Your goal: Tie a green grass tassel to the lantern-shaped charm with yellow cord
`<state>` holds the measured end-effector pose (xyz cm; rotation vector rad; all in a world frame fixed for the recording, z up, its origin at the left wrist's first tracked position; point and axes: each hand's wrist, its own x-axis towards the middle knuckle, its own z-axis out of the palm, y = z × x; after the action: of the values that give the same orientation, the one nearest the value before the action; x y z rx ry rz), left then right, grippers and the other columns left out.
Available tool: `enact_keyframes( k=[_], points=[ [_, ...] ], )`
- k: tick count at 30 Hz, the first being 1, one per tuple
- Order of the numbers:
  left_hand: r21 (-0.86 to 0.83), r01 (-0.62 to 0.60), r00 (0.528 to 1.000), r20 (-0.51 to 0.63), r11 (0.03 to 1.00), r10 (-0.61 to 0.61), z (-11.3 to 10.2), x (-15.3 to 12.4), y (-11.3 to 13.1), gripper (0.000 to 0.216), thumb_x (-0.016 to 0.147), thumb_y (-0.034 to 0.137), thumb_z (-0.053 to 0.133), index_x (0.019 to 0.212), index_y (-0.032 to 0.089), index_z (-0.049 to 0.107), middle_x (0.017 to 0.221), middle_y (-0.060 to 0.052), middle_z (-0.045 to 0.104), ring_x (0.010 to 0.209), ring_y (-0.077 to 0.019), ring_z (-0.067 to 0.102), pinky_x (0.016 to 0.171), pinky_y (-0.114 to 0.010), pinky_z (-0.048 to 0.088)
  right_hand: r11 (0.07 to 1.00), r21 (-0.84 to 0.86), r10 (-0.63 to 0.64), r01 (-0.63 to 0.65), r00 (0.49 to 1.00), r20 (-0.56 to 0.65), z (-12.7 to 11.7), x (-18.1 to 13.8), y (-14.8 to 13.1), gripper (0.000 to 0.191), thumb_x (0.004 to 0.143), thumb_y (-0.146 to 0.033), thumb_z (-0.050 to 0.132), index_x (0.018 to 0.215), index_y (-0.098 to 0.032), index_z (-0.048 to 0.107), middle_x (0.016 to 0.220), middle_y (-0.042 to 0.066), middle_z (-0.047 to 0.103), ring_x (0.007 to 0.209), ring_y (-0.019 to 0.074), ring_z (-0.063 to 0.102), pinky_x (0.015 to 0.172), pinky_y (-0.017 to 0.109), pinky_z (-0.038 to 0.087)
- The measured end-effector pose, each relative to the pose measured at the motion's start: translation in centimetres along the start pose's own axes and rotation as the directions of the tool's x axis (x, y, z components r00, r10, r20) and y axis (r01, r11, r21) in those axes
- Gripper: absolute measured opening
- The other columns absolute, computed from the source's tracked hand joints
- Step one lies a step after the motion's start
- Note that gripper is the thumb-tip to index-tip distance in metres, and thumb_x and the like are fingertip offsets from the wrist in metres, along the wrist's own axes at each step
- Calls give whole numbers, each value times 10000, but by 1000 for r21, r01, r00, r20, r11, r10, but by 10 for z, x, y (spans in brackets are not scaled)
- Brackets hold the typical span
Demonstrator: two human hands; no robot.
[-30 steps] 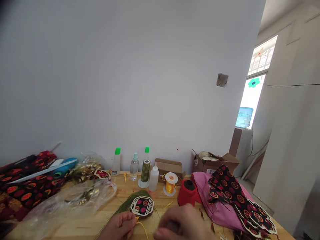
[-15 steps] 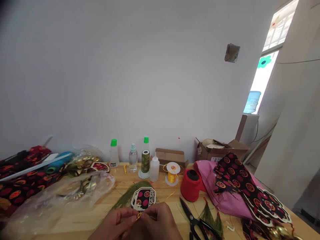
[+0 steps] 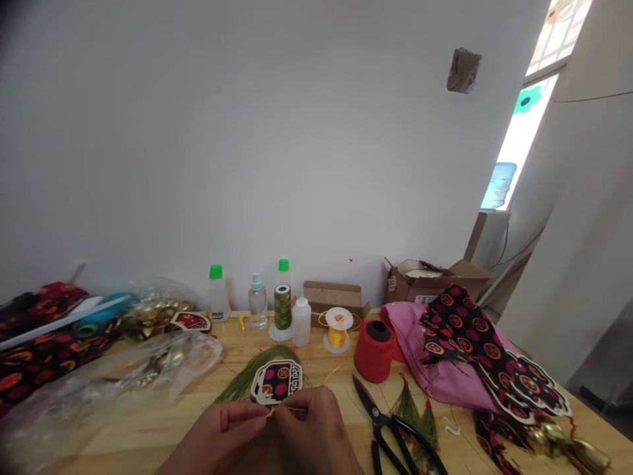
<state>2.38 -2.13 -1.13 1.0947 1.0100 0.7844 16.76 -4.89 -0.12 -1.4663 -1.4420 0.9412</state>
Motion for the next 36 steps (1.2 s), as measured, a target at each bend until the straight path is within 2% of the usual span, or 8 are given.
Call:
enact_keyframes(
  k=[3, 6, 9, 12, 16, 20, 27, 36],
  points=[
    [37, -41, 996, 78, 998, 38, 2, -5, 8, 242, 574, 337, 646, 700, 136, 694, 601, -46, 685, 663, -199, 605, 622, -274, 431, 999, 33, -23, 23, 999, 22, 0, -2, 0, 235, 688, -243, 494, 608, -114, 673, 580, 30, 632, 596, 151, 554, 475, 175, 370],
    [163, -119, 986, 132, 979, 98, 5, -9, 13, 222, 637, 317, 592, 738, 151, 701, 667, -49, 699, 699, -204, 603, 643, -275, 433, 998, -37, -59, 60, 998, 16, 0, -3, 2, 223, 693, -233, 489, 647, -128, 680, 624, 43, 654, 626, 166, 574, 500, 187, 388],
    [321, -214, 973, 155, 922, 172, 7, -10, 11, 217, 681, 278, 536, 759, 163, 702, 703, -58, 699, 742, -228, 601, 652, -287, 435, 987, -125, -100, 100, 995, 11, 1, -2, 7, 219, 702, -227, 477, 669, -161, 683, 624, 32, 660, 609, 155, 578, 499, 188, 379],
    [417, -255, 967, 118, 873, 226, 7, -8, 6, 221, 699, 244, 498, 762, 167, 696, 715, -62, 693, 736, -225, 604, 653, -287, 440, 967, -227, -118, 118, 993, 12, 1, -1, 11, 210, 699, -231, 481, 695, -193, 687, 640, 27, 667, 591, 148, 571, 488, 192, 360],
    [484, -222, 975, 81, 847, 209, 7, -7, 3, 214, 684, 245, 499, 735, 149, 683, 689, -66, 678, 690, -217, 596, 617, -278, 433, 930, -341, -137, 134, 990, 14, -1, -1, 12, 190, 684, -234, 498, 689, -228, 688, 616, 12, 664, 561, 140, 551, 465, 196, 322],
    [504, -179, 984, 81, 845, 160, 9, -8, 5, 253, 688, 314, 480, 651, 138, 658, 618, -49, 637, 614, -194, 550, 542, -254, 388, 913, -365, -177, 183, 983, 48, -5, -4, 7, 193, 689, -213, 494, 672, -232, 685, 564, -9, 647, 514, 112, 519, 444, 190, 281],
    [538, -110, 992, 2, 835, 129, 10, -6, 8, 262, 678, 307, 421, 497, 151, 529, 498, 27, 402, 522, -141, 395, 496, -237, 292, 896, -345, -242, 279, 959, 146, -9, -8, 1, 222, 714, -208, 479, 636, -183, 686, 517, -26, 604, 485, 86, 469, 434, 179, 251],
    [492, -114, 993, 66, 863, 93, 9, -7, 14, 297, 685, 381, 400, 464, 183, 403, 505, 46, 281, 504, -115, 274, 465, -230, 199, 923, -326, -182, 206, 978, 102, -10, -7, 0, 239, 725, -226, 477, 633, -153, 685, 528, -16, 600, 519, 96, 479, 446, 169, 269]
  ],
)
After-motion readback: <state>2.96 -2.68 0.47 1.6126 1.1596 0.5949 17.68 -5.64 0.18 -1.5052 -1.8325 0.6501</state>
